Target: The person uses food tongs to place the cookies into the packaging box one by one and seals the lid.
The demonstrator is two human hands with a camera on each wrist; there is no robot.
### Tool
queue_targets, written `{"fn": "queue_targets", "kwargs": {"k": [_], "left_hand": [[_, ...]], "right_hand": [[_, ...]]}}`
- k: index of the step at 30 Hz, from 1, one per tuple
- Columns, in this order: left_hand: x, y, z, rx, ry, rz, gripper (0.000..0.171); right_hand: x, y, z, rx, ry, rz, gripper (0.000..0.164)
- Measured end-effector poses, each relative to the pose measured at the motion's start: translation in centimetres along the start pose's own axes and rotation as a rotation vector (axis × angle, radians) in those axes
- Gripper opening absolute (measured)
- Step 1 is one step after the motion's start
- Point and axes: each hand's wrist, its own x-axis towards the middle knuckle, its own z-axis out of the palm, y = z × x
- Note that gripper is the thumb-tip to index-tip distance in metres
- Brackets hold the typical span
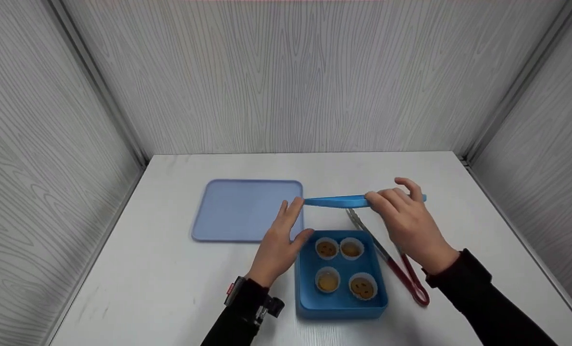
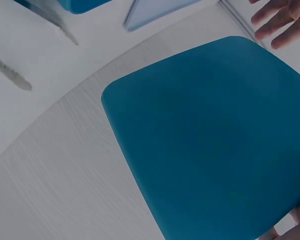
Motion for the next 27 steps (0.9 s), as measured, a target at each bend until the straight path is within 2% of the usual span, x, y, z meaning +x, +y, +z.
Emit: {"fn": "queue_targets", "kwargs": {"k": [4,9,13,19,24,27], "left_hand": [[0.7,0.1,0.0,0.030,0.038,0.075,0.064],[1.3,-0.1,0.0,0.022,0.143,0.194,0.041],[1.5,-0.3,-0.1,-0.006,0.173,0.256,0.027],[1.4,-0.4,-0.2,-0.019,0.152,0.280,0.011],[1.2,-0.2,-0.2,-0.005,0.142,0.295,0.004],[1.2,-0.2,-0.2,-0.020,0.135,0.277,0.006]], "right_hand": [[1.1,-0.7,0.3,0.033,-0.038,-0.029,0.028],[1.8,-1.0,0.5,0.097,-0.098,-0.031,0.031],[2.0,-1.1,0.6,0.122,-0.108,-0.045,0.030],[2.2,-0.8,0.7,0.140,-0.112,-0.045,0.027],[2.2,-0.3,0.9,0.188,-0.122,0.001,0.053],[2.1,0.1,1.0,0.223,-0.108,0.051,0.058]]}}
